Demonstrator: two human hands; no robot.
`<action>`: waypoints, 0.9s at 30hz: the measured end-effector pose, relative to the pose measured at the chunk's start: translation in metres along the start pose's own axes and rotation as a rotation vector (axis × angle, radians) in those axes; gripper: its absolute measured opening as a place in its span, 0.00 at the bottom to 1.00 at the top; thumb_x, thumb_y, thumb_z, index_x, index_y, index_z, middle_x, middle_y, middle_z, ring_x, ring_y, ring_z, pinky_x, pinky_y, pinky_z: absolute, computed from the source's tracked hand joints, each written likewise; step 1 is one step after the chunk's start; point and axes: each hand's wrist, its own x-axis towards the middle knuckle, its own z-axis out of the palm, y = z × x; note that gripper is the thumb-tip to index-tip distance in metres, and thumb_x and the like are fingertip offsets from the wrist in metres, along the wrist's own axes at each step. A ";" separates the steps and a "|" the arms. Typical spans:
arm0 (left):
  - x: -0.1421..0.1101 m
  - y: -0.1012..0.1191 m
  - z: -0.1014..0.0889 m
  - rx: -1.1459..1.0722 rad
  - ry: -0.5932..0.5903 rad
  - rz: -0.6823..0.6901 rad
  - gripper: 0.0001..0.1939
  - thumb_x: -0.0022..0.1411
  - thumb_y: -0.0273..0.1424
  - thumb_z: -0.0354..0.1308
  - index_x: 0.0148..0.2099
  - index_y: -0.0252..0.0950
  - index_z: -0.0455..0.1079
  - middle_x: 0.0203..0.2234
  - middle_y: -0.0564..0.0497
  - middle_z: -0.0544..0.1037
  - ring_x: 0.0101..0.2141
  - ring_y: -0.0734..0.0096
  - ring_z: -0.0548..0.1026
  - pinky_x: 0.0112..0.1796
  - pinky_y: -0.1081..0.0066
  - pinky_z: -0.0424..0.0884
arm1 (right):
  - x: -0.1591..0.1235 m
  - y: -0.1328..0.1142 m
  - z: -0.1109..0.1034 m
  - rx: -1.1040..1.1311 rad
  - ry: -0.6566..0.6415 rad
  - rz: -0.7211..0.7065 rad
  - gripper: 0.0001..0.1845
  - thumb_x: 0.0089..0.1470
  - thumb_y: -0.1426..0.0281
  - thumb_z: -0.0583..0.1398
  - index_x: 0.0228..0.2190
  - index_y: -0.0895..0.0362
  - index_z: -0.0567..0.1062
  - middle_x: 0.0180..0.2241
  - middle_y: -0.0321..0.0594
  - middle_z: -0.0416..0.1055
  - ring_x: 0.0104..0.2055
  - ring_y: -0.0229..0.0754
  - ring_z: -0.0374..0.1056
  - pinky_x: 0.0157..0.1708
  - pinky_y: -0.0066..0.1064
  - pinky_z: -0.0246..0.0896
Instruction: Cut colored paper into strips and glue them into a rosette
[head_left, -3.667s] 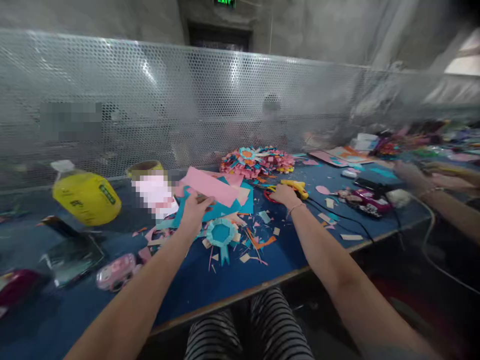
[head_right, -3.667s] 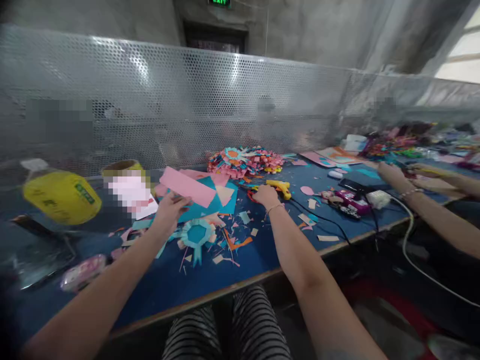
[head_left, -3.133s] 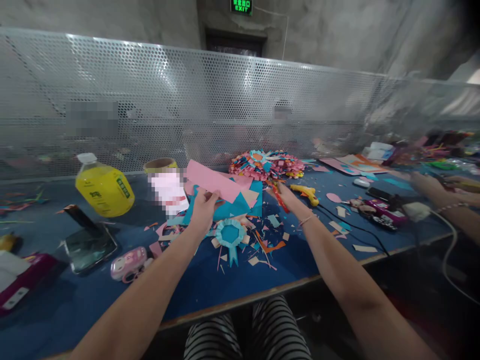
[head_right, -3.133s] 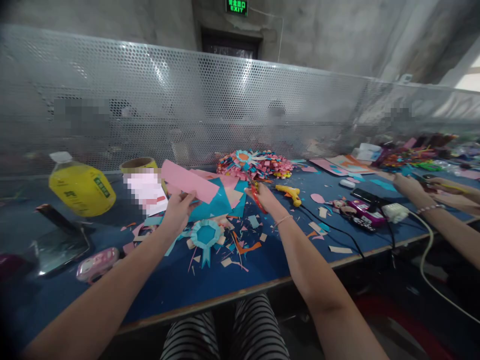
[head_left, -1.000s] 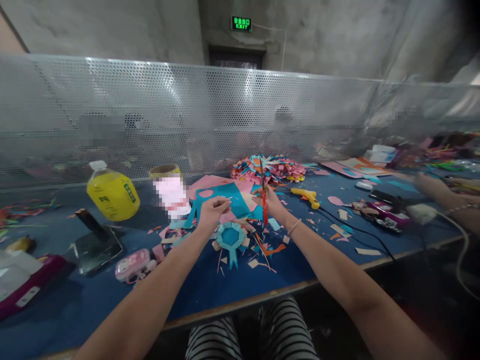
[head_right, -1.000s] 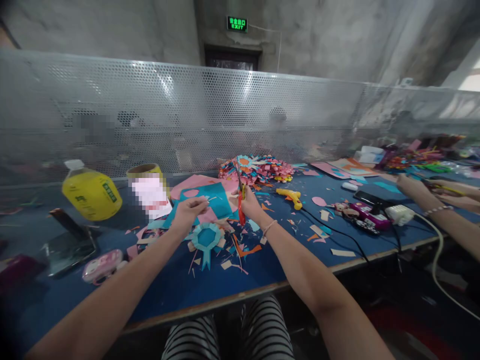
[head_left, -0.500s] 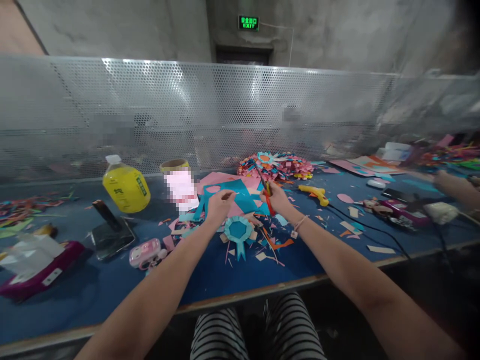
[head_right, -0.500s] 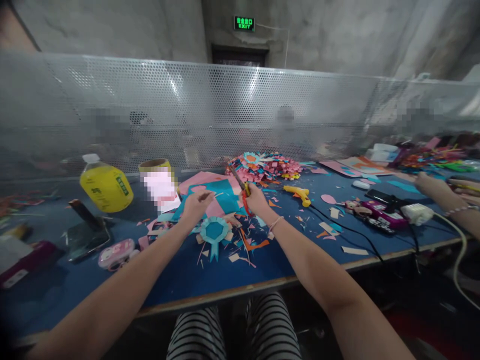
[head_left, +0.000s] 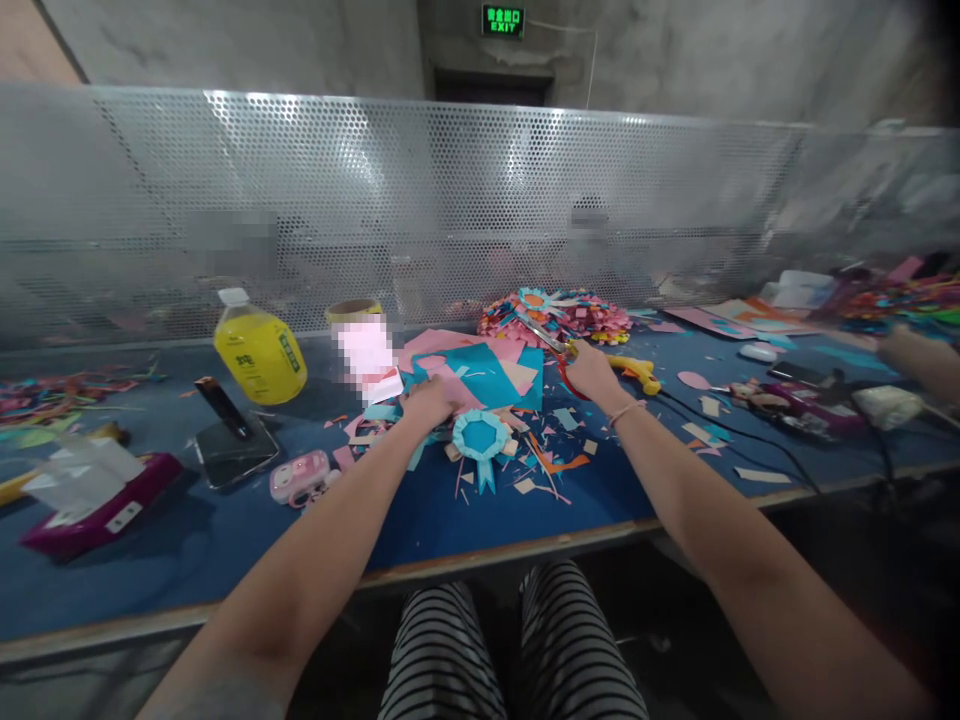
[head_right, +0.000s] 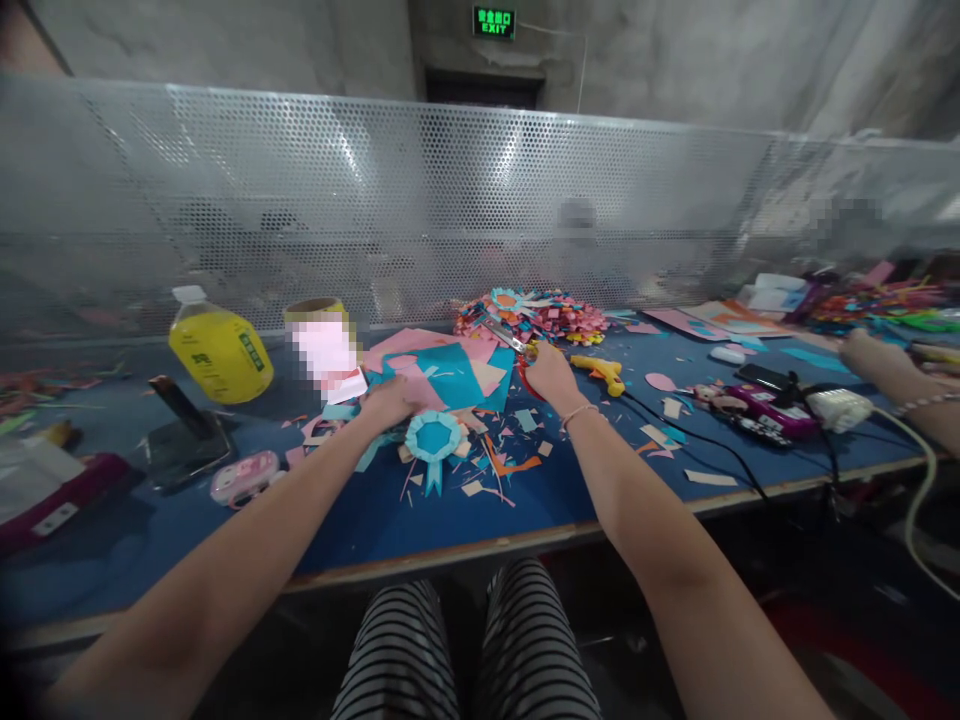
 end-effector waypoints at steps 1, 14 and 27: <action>0.001 0.000 -0.001 0.039 -0.006 -0.003 0.30 0.48 0.39 0.59 0.52 0.33 0.63 0.49 0.33 0.70 0.52 0.40 0.64 0.47 0.50 0.59 | 0.000 -0.001 0.001 0.013 -0.006 -0.002 0.15 0.48 0.70 0.54 0.39 0.62 0.69 0.37 0.52 0.72 0.41 0.51 0.67 0.35 0.32 0.58; 0.007 -0.003 0.001 0.248 -0.119 -0.046 0.32 0.52 0.46 0.52 0.53 0.30 0.63 0.51 0.34 0.69 0.51 0.48 0.67 0.46 0.61 0.64 | 0.001 0.002 0.012 0.015 -0.036 -0.034 0.12 0.50 0.71 0.53 0.36 0.60 0.71 0.35 0.51 0.73 0.36 0.48 0.68 0.30 0.29 0.55; 0.007 -0.008 -0.004 0.095 0.002 -0.042 0.29 0.49 0.36 0.59 0.54 0.34 0.63 0.50 0.38 0.71 0.50 0.49 0.68 0.47 0.58 0.64 | -0.003 -0.003 0.014 0.060 -0.044 -0.072 0.11 0.47 0.72 0.54 0.35 0.60 0.70 0.33 0.49 0.73 0.35 0.47 0.68 0.30 0.29 0.56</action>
